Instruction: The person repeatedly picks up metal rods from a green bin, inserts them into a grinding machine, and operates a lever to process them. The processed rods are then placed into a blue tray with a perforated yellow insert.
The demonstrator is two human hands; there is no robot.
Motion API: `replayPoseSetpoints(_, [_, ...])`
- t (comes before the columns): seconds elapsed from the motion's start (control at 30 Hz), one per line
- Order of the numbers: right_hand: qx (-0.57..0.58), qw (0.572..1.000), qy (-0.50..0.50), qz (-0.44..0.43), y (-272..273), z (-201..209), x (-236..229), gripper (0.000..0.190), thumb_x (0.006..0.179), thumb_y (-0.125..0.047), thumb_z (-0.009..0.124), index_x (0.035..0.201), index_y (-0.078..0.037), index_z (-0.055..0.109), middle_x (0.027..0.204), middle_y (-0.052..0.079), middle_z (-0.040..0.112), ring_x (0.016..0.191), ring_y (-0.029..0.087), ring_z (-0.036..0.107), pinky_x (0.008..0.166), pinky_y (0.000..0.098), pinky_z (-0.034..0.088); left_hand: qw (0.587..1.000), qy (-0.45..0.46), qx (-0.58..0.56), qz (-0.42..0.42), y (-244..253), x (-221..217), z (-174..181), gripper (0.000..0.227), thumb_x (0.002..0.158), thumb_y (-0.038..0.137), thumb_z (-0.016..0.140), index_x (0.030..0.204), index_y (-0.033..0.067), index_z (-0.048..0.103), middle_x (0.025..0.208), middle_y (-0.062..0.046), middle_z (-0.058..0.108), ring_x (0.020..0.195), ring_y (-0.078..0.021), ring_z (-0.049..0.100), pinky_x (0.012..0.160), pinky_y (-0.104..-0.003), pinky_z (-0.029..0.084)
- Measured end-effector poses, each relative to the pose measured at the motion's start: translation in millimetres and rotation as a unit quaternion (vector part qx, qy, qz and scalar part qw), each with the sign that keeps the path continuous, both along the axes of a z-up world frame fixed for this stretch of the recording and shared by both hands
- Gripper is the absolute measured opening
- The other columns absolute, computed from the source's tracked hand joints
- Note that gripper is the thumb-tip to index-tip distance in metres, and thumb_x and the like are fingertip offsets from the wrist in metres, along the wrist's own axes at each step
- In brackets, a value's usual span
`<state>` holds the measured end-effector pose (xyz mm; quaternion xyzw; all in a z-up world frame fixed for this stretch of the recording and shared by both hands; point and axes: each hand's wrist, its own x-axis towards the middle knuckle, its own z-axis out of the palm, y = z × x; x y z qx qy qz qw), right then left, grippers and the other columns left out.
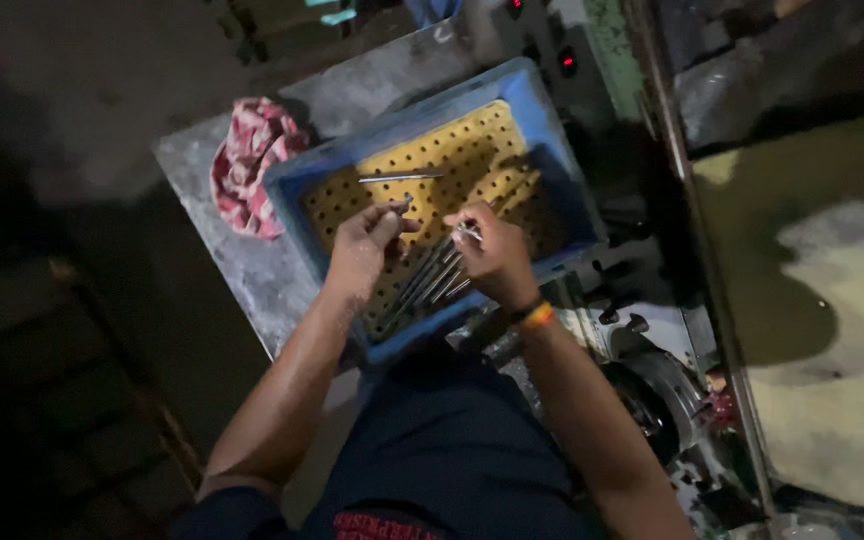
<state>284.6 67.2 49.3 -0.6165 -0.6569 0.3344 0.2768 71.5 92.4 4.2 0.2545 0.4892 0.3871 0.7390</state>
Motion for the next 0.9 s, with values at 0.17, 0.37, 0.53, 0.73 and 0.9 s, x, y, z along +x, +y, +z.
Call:
replayPoseSetpoints(0.17, [-0.052, 0.991, -0.092, -0.083, 11, -13, -5, 0.017, 0.093, -0.017, 0.065, 0.107, -0.008, 0.070, 0.091, 0.020, 0.073, 0.082, 0.040, 0.071, 0.069, 0.0446, 0.056, 0.998, -0.014, 0.050, -0.043, 14, 32, 19, 0.024, 0.104, 0.009, 0.055, 0.122, -0.0039, 0.066, 0.098, -0.008, 0.070, 0.074, -0.0098, 0.062, 0.069, -0.027, 0.054])
replayPoseSetpoints(0.37, [0.013, 0.992, -0.084, -0.091, -35, 39, 29, 0.022, 0.085, -0.006, 0.066, 0.104, -0.009, 0.076, 0.096, 0.017, 0.075, 0.082, 0.035, 0.074, 0.070, 0.0400, 0.059, 0.980, -0.108, -0.008, -0.168, 19, 76, 8, 0.023, 0.102, 0.011, 0.057, 0.115, -0.0020, 0.071, 0.090, -0.007, 0.070, 0.068, -0.0126, 0.061, 0.065, -0.027, 0.052])
replayPoseSetpoints(0.53, [-0.057, 0.972, 0.032, -0.225, -74, 64, 62, 0.011, 0.085, -0.003, 0.070, 0.096, -0.004, 0.073, 0.088, 0.012, 0.078, 0.080, 0.018, 0.079, 0.068, 0.0330, 0.060, 0.944, -0.182, -0.114, -0.252, -14, 139, -13, 0.032, 0.106, 0.028, 0.056, 0.106, 0.0003, 0.072, 0.087, -0.008, 0.065, 0.070, -0.0167, 0.059, 0.062, -0.032, 0.048])
replayPoseSetpoints(0.73, [-0.045, 0.927, 0.021, -0.372, -138, 57, 117, 0.018, 0.082, -0.012, 0.082, 0.083, -0.002, 0.068, 0.078, 0.009, 0.074, 0.066, 0.014, 0.067, 0.058, 0.0305, 0.053, 0.887, -0.198, -0.290, -0.299, -67, 228, 8, 0.042, 0.108, 0.046, 0.059, 0.121, 0.0063, 0.063, 0.114, -0.010, 0.062, 0.101, -0.0257, 0.059, 0.095, -0.045, 0.046])
replayPoseSetpoints(0.9, [-0.006, 0.845, -0.008, -0.535, -222, 68, 158, 0.026, 0.087, -0.022, 0.083, 0.083, -0.002, 0.066, 0.071, 0.008, 0.069, 0.062, 0.011, 0.054, 0.055, 0.0264, 0.046, 0.882, -0.035, -0.209, -0.421, -111, 292, 27, 0.063, 0.104, 0.056, 0.049, 0.156, 0.0233, 0.034, 0.164, 0.007, 0.027, 0.140, -0.0114, 0.029, 0.125, -0.048, 0.017])
